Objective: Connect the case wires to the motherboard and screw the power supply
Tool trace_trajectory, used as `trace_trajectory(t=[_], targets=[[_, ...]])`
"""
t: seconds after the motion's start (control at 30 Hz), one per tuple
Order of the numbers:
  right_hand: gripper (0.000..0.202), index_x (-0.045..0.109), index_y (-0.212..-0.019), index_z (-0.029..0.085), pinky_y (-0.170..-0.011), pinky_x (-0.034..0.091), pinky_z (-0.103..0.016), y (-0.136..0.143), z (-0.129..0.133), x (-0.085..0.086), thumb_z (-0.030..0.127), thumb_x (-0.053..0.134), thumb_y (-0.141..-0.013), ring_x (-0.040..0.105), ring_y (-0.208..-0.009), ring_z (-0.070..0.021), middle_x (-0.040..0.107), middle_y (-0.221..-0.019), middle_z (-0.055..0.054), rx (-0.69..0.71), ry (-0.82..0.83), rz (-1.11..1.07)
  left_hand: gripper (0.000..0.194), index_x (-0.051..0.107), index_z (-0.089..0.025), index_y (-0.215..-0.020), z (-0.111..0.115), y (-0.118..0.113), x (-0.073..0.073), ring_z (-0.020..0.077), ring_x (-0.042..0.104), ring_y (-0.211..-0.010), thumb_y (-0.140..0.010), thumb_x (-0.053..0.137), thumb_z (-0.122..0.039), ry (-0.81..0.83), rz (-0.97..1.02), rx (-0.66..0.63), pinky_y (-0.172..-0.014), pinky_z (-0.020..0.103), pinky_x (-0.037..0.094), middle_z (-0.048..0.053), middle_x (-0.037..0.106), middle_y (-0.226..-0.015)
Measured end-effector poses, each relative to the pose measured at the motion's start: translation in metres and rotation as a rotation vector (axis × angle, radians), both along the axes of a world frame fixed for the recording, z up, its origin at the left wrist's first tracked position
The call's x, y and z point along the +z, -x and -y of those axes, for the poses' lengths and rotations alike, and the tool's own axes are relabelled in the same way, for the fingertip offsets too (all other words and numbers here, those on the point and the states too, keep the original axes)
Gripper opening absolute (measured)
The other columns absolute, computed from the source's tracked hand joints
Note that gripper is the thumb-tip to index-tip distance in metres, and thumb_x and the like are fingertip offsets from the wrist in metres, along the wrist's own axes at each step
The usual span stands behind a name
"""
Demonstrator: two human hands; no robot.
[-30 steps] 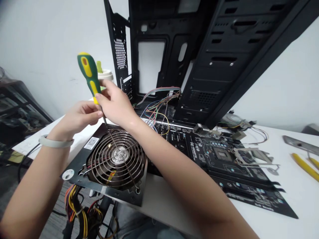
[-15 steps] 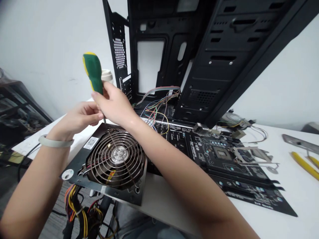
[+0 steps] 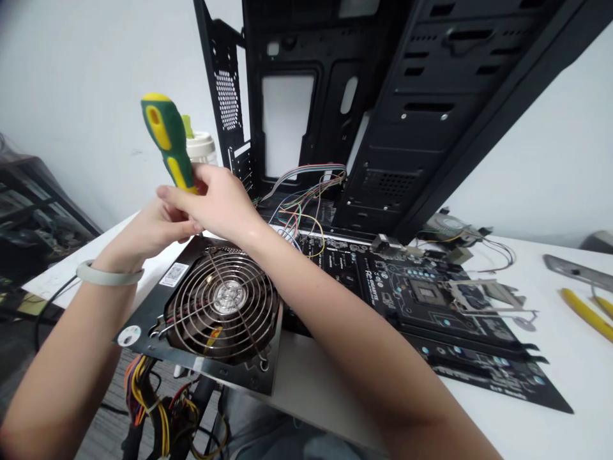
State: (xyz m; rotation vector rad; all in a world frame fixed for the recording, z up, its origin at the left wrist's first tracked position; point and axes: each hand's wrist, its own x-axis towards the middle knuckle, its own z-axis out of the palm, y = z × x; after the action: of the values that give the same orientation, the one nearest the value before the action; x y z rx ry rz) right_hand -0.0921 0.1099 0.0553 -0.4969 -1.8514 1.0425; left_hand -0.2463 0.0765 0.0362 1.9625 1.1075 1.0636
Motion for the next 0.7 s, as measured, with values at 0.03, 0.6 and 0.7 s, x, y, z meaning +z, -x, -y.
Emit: trace_trajectory(t=[0.03, 0.6, 0.7], targets=[[0.035, 0.059, -0.086, 0.019, -0.077, 0.055, -0.033, -0.0001, 0.0000, -0.0002, 0.048, 0.074, -0.074, 0.063, -0.080, -0.0171, 0.065, -0.080, -0.002, -0.005, 0.005, 0.001, 0.039, 0.048, -0.017, -0.058, -0.0007, 0.0004, -0.0008, 0.0065, 0.035, -0.048, -0.072, 0.077, -0.039, -0.008, 0.001, 0.001, -0.044, 0.021, 0.029, -0.005, 0.041, -0.051], [0.016, 0.058, -0.101, 0.018, -0.070, 0.051, -0.028, 0.0002, -0.0003, 0.0034, 0.023, 0.061, -0.086, 0.059, -0.068, -0.0128, 0.062, -0.075, 0.002, 0.040, 0.062, -0.017, 0.027, 0.060, -0.017, -0.069, 0.0022, 0.0012, 0.0039, 0.0080, 0.041, -0.048, -0.073, 0.074, -0.040, 0.010, 0.023, 0.015, -0.043, 0.021, 0.033, -0.003, 0.050, -0.056], [0.011, 0.059, -0.097, 0.019, -0.072, 0.052, -0.028, 0.0004, 0.0009, 0.0035, 0.027, 0.055, -0.090, 0.060, -0.070, -0.0127, 0.064, -0.079, 0.001, -0.018, -0.021, -0.001, 0.029, 0.058, -0.016, -0.065, 0.0029, -0.0011, 0.0044, 0.0070, 0.038, -0.046, -0.073, 0.074, -0.039, 0.015, 0.025, 0.014, -0.042, 0.021, 0.031, -0.004, 0.048, -0.053]])
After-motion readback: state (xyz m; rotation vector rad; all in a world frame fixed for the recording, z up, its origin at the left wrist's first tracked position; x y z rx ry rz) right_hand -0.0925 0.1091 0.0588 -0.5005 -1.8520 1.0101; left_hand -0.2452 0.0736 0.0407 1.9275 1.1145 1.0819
